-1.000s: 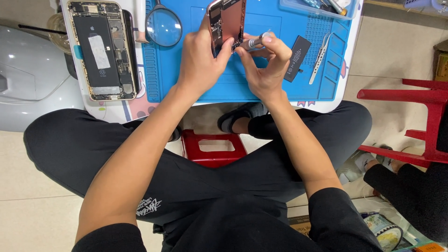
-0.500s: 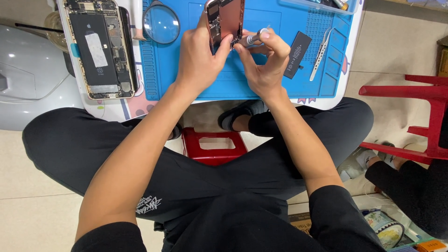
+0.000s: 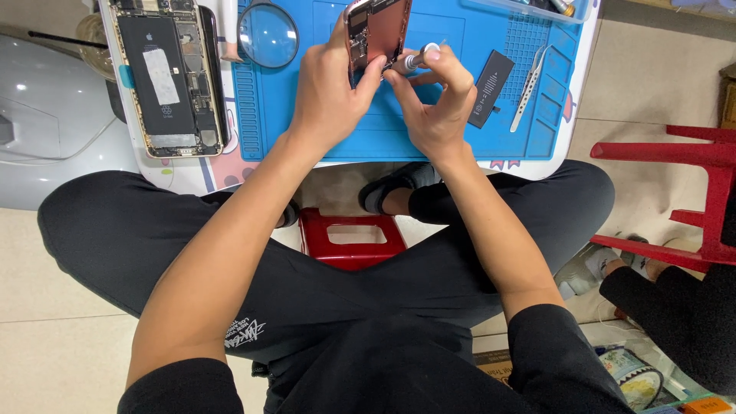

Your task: The person is repairing a smartphone by using a screwdriver to remove screws from the back cover and a pair of tweezers to manipulate internal components. The person works on a blue mat with various tools and parts laid out.

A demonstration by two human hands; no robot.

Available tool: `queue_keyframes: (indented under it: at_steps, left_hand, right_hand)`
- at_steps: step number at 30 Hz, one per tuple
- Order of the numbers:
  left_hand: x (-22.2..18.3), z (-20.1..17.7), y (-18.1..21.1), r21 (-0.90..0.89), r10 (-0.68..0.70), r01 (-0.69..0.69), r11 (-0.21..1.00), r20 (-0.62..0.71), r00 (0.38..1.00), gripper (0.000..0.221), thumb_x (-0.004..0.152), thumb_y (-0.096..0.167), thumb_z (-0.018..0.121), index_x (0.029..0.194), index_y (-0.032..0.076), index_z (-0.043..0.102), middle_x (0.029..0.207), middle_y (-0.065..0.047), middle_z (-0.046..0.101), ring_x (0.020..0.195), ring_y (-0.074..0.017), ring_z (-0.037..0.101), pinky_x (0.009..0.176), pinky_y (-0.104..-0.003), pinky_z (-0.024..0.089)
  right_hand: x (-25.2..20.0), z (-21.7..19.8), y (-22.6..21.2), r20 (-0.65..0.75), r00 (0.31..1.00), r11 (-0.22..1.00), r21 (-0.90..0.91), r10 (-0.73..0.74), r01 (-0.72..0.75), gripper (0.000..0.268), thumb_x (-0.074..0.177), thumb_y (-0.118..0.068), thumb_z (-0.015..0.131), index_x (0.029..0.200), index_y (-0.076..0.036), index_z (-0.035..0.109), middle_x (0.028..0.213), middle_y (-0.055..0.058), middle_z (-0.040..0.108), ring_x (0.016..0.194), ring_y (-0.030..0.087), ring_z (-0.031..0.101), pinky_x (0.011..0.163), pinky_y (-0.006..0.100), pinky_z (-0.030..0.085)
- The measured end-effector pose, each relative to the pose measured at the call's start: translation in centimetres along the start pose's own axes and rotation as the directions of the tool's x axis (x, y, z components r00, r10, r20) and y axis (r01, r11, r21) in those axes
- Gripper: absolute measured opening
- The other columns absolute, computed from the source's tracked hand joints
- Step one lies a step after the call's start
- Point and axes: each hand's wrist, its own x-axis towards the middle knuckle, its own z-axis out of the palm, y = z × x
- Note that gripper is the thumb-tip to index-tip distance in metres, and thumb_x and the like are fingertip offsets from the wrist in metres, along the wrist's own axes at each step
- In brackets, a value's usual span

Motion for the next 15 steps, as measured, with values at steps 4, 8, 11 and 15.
queue_keyframes:
  at_steps: [4, 8, 11, 15]
  left_hand:
    - [0.0, -0.1, 0.3, 0.002, 0.004, -0.004, 1.0, 0.016, 1.0, 0.049, 0.108, 0.012, 0.071, 0.147, 0.01, 0.042, 0.101, -0.007, 0.082, 0.084, -0.0322, 0.078, 0.072, -0.038, 0.059]
    - [0.0, -0.1, 0.1, 0.01, 0.012, -0.013, 1.0, 0.031, 0.999, 0.048, 0.109, 0.013, 0.071, 0.147, 0.008, 0.042, 0.099, -0.008, 0.081, 0.082, -0.0317, 0.077, 0.068, -0.038, 0.056]
    - [0.0, 0.0, 0.0, 0.018, 0.001, -0.001, 1.0, 0.037, 0.999, 0.049, 0.109, 0.014, 0.071, 0.148, 0.009, 0.041, 0.098, -0.007, 0.082, 0.081, -0.0329, 0.076, 0.069, -0.039, 0.057]
    - [0.1, -0.2, -0.1, 0.038, 0.002, -0.004, 0.999, 0.048, 0.999, 0.047, 0.107, 0.012, 0.069, 0.146, 0.008, 0.043, 0.092, -0.009, 0.081, 0.079, -0.037, 0.073, 0.067, -0.043, 0.051]
  right_hand:
    - [0.0, -0.1, -0.5, -0.023, 0.999, 0.999, -0.012, 0.03, -0.03, 0.068, 0.102, 0.012, 0.078, 0.148, -0.021, 0.039, 0.117, 0.018, 0.064, 0.104, 0.03, 0.073, 0.065, 0.034, 0.067]
    - [0.2, -0.2, -0.9, -0.037, 0.998, 0.999, -0.02, 0.044, -0.044, 0.067, 0.102, 0.01, 0.079, 0.147, -0.02, 0.04, 0.117, 0.022, 0.07, 0.104, 0.029, 0.076, 0.067, 0.033, 0.067]
    - [0.3, -0.2, -0.8, -0.035, 0.999, 0.999, -0.036, 0.008, -0.009, 0.068, 0.101, 0.011, 0.081, 0.147, -0.018, 0.04, 0.116, 0.022, 0.07, 0.104, 0.029, 0.076, 0.069, 0.034, 0.07]
    - [1.0, -0.6, -0.9, -0.023, 1.0, 1.0, 0.0, 0.02, -0.02, 0.067, 0.101, 0.011, 0.082, 0.146, -0.017, 0.041, 0.111, 0.018, 0.065, 0.104, 0.028, 0.075, 0.076, 0.038, 0.073]
